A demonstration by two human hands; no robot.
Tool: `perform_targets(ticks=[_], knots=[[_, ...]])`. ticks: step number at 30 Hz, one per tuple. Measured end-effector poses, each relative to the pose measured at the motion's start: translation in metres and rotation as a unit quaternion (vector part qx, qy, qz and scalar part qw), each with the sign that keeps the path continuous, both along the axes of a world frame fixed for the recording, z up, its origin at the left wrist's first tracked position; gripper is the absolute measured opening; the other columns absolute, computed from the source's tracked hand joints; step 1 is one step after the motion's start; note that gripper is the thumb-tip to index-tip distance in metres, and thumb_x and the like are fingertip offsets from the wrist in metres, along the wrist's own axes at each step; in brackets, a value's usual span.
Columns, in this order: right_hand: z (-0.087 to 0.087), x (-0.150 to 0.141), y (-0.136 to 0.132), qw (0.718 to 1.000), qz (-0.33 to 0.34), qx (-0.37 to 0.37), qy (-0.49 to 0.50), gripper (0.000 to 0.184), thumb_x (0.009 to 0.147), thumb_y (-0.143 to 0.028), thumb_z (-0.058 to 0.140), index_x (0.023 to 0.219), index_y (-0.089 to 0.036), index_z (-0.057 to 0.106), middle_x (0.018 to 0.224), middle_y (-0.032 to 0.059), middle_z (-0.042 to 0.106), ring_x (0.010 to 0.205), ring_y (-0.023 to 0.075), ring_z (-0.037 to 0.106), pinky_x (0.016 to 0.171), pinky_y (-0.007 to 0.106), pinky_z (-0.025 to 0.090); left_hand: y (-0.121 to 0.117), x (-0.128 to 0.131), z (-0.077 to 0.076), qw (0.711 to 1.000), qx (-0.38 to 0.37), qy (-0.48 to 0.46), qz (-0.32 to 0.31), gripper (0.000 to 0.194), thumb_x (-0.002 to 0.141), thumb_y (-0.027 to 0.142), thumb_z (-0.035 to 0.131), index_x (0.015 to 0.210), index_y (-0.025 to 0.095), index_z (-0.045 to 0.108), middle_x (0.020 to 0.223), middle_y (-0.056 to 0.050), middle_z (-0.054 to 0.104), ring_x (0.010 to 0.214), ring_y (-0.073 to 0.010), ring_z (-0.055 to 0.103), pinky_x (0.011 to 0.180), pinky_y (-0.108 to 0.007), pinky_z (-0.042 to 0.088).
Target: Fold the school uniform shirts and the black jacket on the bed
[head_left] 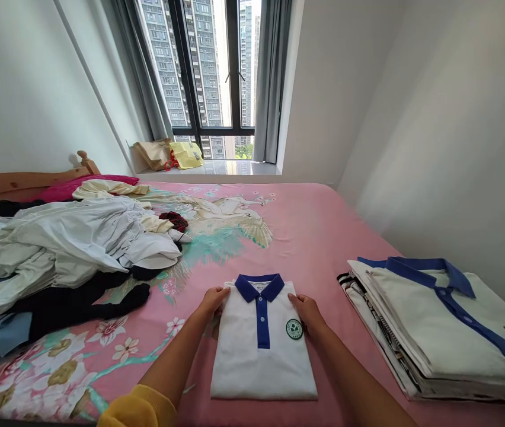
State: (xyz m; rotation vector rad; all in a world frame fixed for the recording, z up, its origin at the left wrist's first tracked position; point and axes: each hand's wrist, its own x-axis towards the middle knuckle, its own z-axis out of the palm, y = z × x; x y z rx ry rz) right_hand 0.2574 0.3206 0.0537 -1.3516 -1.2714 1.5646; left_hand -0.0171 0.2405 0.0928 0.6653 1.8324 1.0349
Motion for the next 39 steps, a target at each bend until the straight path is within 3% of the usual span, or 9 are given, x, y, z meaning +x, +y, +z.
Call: perform_targets(ticks=[5,9,14,22,26,29,32,35,39], knots=[[0.000,-0.006,0.014,0.999,-0.015,0.018,0.035,0.038,0.069,-0.051,0.060,0.081,-0.016,0.060,0.069,0.0026,0.065,0.057,0.0149,0.055,0.051,0.024,0.044,0.026,-0.003,0.002,0.999,0.035,0.003,0.008,0.021,0.068,0.036,0.063,0.068,0.017,0.055,0.042,0.008,0.042,0.032,-0.0051,0.031,0.033,-0.019,0.020],[-0.003,-0.002,0.013,0.998,-0.043,0.044,0.005,0.040,0.070,-0.054,0.057,0.081,-0.016,0.061,0.071,0.0023,0.065,0.059,0.0145,0.055,0.051,0.023,0.043,0.037,-0.004,-0.006,0.998,0.060,0.009,0.014,0.020,0.066,0.036,0.063,0.072,0.017,0.058,0.046,0.007,0.046,0.036,-0.0057,0.036,0.035,-0.018,0.024],[-0.010,-0.002,0.012,0.995,-0.065,0.057,-0.056,0.041,0.070,-0.055,0.054,0.078,-0.016,0.061,0.065,0.0026,0.064,0.058,0.0155,0.054,0.048,0.023,0.039,0.041,-0.002,-0.018,0.997,0.072,0.032,0.011,0.026,0.063,0.039,0.064,0.073,0.015,0.063,0.054,0.004,0.054,0.043,-0.0070,0.042,0.039,-0.018,0.029],[-0.003,-0.005,0.014,0.982,-0.096,0.077,-0.147,0.036,0.072,-0.050,0.055,0.088,-0.018,0.060,0.084,0.0056,0.068,0.073,0.0185,0.061,0.063,0.026,0.044,0.037,-0.001,-0.023,0.984,0.053,0.167,0.039,0.026,0.070,0.042,0.058,0.077,0.017,0.064,0.072,-0.003,0.066,0.066,-0.0159,0.058,0.057,-0.023,0.040],[0.005,0.011,-0.007,0.966,-0.096,0.089,-0.222,0.044,0.069,-0.052,0.059,0.099,-0.020,0.058,0.093,0.0066,0.067,0.085,0.0216,0.061,0.071,0.029,0.043,0.011,0.003,-0.015,0.976,0.032,0.215,0.034,0.037,0.074,0.049,0.054,0.091,0.017,0.063,0.089,-0.008,0.068,0.084,-0.0222,0.061,0.071,-0.029,0.042],[0.004,0.031,-0.037,0.961,-0.048,0.076,-0.260,0.043,0.071,-0.057,0.056,0.095,-0.021,0.060,0.092,0.0060,0.067,0.083,0.0210,0.061,0.068,0.028,0.043,-0.032,0.010,-0.011,0.972,0.009,0.233,0.007,0.040,0.072,0.053,0.057,0.091,0.018,0.063,0.087,-0.008,0.068,0.087,-0.0254,0.061,0.073,-0.032,0.041],[0.003,0.042,-0.058,0.969,0.004,0.074,-0.235,0.040,0.074,-0.058,0.053,0.085,-0.021,0.063,0.084,0.0045,0.068,0.075,0.0188,0.062,0.063,0.026,0.042,-0.080,0.020,-0.015,0.968,-0.004,0.247,-0.038,0.038,0.072,0.054,0.055,0.089,0.022,0.064,0.077,-0.004,0.068,0.079,-0.0242,0.062,0.068,-0.030,0.042],[0.006,0.039,-0.052,0.974,-0.003,0.087,-0.208,0.041,0.074,-0.057,0.053,0.086,-0.020,0.063,0.085,0.0049,0.068,0.074,0.0183,0.062,0.063,0.026,0.042,-0.115,0.029,-0.026,0.971,0.021,0.237,-0.035,0.035,0.073,0.053,0.054,0.090,0.024,0.063,0.079,-0.001,0.068,0.078,-0.0215,0.063,0.066,-0.028,0.044],[0.014,0.024,-0.013,0.974,-0.038,0.091,-0.203,0.042,0.071,-0.054,0.057,0.091,-0.018,0.063,0.088,0.0066,0.068,0.075,0.0184,0.061,0.063,0.026,0.041,-0.128,0.035,-0.032,0.978,0.038,0.206,-0.011,0.033,0.073,0.053,0.054,0.087,0.024,0.062,0.079,-0.001,0.068,0.076,-0.0205,0.064,0.063,-0.026,0.046]])
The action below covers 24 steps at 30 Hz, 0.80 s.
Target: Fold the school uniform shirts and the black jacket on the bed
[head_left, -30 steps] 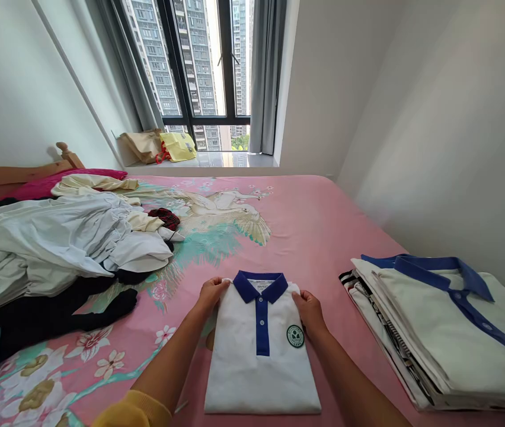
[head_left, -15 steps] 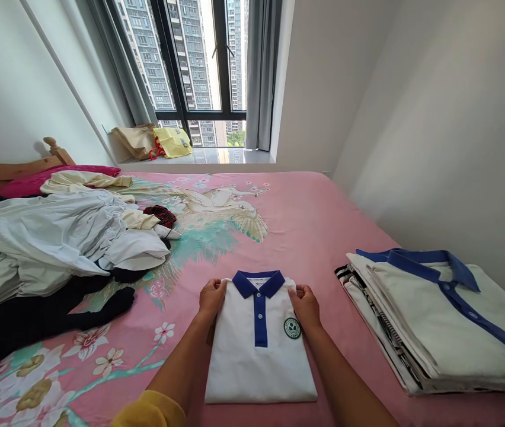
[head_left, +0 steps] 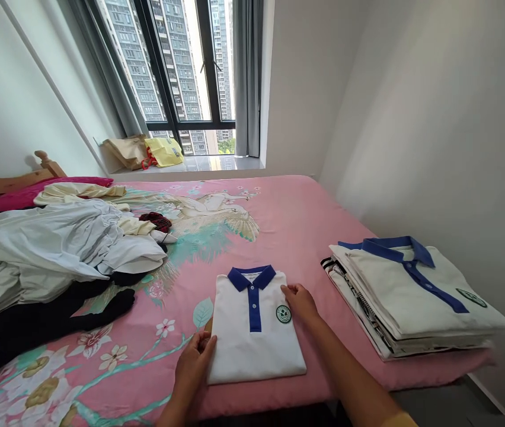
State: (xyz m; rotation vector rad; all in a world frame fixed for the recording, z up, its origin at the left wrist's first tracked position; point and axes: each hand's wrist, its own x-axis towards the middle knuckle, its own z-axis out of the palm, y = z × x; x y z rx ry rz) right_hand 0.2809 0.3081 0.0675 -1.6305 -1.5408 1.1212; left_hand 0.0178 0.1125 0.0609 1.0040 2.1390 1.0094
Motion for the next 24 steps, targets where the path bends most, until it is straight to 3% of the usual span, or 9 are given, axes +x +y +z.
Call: perform_targets(ticks=[5,9,14,20,24], knots=[[-0.001,-0.015,0.029,1.000,0.016,-0.003,-0.007,0.024,0.069,-0.042,0.059,0.071,-0.018,0.062,0.068,0.0029,0.065,0.060,0.0156,0.057,0.055,0.025,0.037,0.030,-0.009,0.019,0.998,0.044,-0.015,-0.032,0.035,0.079,0.051,0.046,0.084,0.021,0.063,0.082,-0.003,0.069,0.080,-0.0210,0.063,0.067,-0.027,0.046],[-0.007,-0.017,0.026,1.000,0.027,0.010,0.003,0.026,0.072,-0.044,0.054,0.068,-0.019,0.060,0.061,0.0006,0.062,0.057,0.0148,0.054,0.053,0.023,0.036,0.085,-0.026,0.028,0.999,0.050,0.015,-0.008,0.030,0.078,0.044,0.049,0.086,0.020,0.065,0.089,-0.005,0.070,0.086,-0.0215,0.063,0.074,-0.029,0.045],[-0.011,-0.016,0.026,0.999,0.027,0.045,0.002,0.030,0.073,-0.048,0.052,0.066,-0.020,0.059,0.059,-0.0004,0.060,0.058,0.0158,0.053,0.055,0.024,0.038,0.145,-0.036,0.024,0.999,0.046,0.015,0.002,0.030,0.076,0.044,0.052,0.081,0.017,0.066,0.081,-0.006,0.070,0.076,-0.0208,0.063,0.066,-0.028,0.044],[-0.030,-0.017,0.025,0.987,0.005,0.162,0.000,0.037,0.084,-0.051,0.041,0.080,-0.021,0.061,0.084,0.0058,0.063,0.082,0.0190,0.055,0.076,0.027,0.042,0.158,-0.028,0.008,0.996,0.066,0.054,0.037,0.031,0.084,0.047,0.042,0.091,0.024,0.061,0.089,-0.001,0.068,0.085,-0.0181,0.060,0.072,-0.025,0.041],[-0.036,-0.021,0.027,0.981,-0.021,0.191,-0.037,0.037,0.086,-0.049,0.039,0.085,-0.020,0.062,0.090,0.0075,0.063,0.086,0.0195,0.055,0.079,0.028,0.040,0.165,-0.028,-0.002,0.995,0.044,0.081,0.047,0.030,0.084,0.047,0.044,0.095,0.025,0.061,0.091,-0.001,0.068,0.085,-0.0184,0.060,0.071,-0.025,0.039]])
